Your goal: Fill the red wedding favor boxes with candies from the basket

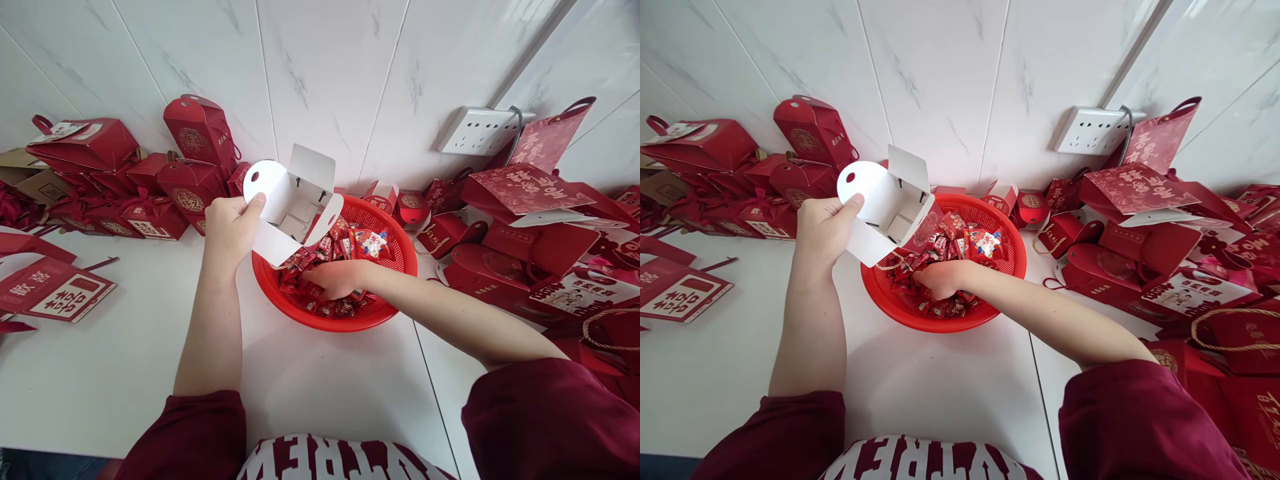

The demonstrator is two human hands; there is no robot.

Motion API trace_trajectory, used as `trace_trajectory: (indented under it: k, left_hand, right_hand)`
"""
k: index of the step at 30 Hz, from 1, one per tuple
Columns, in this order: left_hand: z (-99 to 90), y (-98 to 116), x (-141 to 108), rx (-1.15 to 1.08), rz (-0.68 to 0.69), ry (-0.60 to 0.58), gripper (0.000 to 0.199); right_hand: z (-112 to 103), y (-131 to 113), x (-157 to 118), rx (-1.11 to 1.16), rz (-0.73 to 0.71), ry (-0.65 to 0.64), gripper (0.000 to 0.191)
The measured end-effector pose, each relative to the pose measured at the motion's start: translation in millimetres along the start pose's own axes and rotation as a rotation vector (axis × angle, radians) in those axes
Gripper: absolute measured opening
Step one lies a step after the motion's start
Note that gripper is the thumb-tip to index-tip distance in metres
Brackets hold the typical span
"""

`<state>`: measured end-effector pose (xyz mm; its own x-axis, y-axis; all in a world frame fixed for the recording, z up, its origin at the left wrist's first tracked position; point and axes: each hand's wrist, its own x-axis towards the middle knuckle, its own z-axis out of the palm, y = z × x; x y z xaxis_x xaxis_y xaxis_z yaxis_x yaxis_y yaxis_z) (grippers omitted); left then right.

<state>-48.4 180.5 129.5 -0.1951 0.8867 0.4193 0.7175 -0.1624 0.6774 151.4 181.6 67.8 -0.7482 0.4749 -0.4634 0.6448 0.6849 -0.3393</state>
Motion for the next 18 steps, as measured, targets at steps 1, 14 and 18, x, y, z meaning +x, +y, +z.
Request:
trace_trajectory:
  k: [1,14,18]
  left_hand:
    - [-0.1,0,0,0.007,-0.002,-0.005,0.049]
    - [-1.2,8,-6,0.07,0.036,-0.034,0.05]
    - [-5.2,8,-6,0.075,0.033,-0.027,0.05]
  right_hand:
    - [3,-1,2,0.004,-0.001,-0.004,0.041]
    - [13,3,14,0.146,-0.059,0.08,0.028]
    - [1,10,-5,0.305,-0.138,0.041,0.047]
